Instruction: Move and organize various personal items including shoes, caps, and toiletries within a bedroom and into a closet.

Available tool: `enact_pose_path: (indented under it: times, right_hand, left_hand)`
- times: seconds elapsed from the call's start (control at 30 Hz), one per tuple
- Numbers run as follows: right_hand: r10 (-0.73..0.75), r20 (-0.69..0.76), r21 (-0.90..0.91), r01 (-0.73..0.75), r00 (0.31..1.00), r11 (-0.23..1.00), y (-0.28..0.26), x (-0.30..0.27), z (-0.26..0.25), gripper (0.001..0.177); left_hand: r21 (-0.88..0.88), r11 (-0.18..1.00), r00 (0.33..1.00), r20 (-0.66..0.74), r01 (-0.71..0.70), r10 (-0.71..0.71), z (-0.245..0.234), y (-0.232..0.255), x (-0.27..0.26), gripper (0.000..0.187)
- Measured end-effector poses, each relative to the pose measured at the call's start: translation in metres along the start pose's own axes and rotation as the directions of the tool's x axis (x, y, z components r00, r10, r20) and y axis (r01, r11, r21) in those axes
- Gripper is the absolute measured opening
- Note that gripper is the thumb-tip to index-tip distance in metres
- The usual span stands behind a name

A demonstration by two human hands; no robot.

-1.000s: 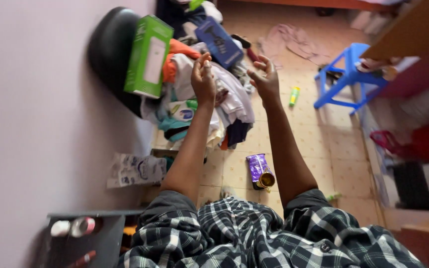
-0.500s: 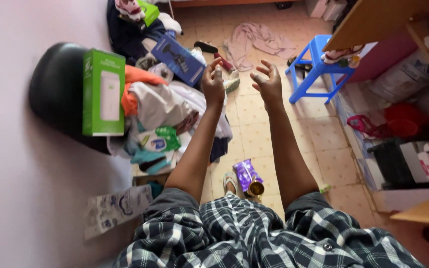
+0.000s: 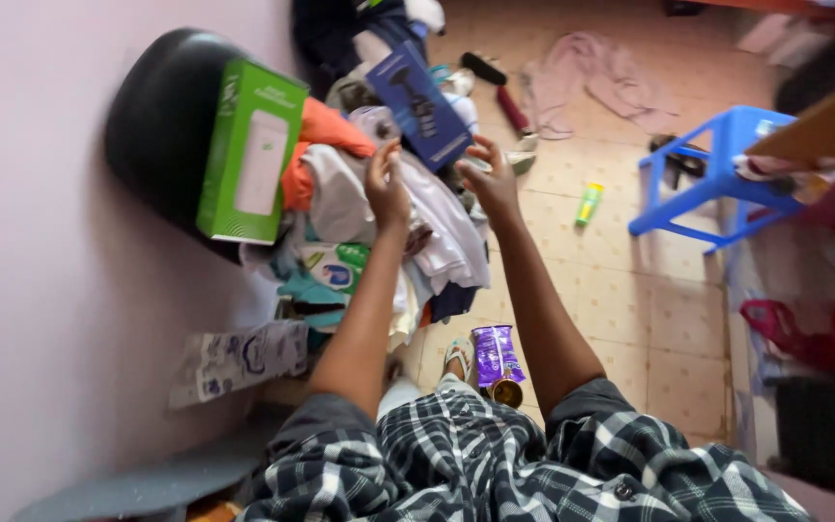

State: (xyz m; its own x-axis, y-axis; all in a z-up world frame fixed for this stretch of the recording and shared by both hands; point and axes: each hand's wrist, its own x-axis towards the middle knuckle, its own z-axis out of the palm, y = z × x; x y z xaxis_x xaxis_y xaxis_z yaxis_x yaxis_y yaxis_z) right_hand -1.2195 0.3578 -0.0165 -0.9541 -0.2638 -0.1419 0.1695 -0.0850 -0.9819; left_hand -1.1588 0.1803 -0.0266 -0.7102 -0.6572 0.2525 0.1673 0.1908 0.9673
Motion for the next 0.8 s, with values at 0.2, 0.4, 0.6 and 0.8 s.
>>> enact_pose_path:
  times: [0.2,0.4,0.6,0.8]
  right_hand:
    - [0.120,0.106,-0.128,-0.106,0.987,0.986,0.063,0.003,0.091,0.067]
    - [0.237,0.209,-0.268,-0.177,0.949,0.947,0.109,-0.029,0.164,0.074]
    - [0.185,0.183,-0.618,-0.034,0.966,0.786,0.147,-0.066,0.192,0.080]
    - [0.192,0.119,-0.721,-0.048,0.974,0.691,0.192,-0.090,0.214,0.093]
  left_hand:
    - [0.252,0.964,0.979,-0.203,0.083,-0.032,-0.121,-0.073,0.020,0.031]
    - [0.328,0.885,0.939,-0.210,0.330,-0.272,-0.216,-0.130,-0.009,0.043]
    - [0.240,0.804,0.835,-0.250,0.544,-0.491,-0.260,-0.230,-0.038,0.048]
    - [0.152,0.734,0.746,-0.225,0.662,-0.627,-0.278,-0.299,-0.063,0.050]
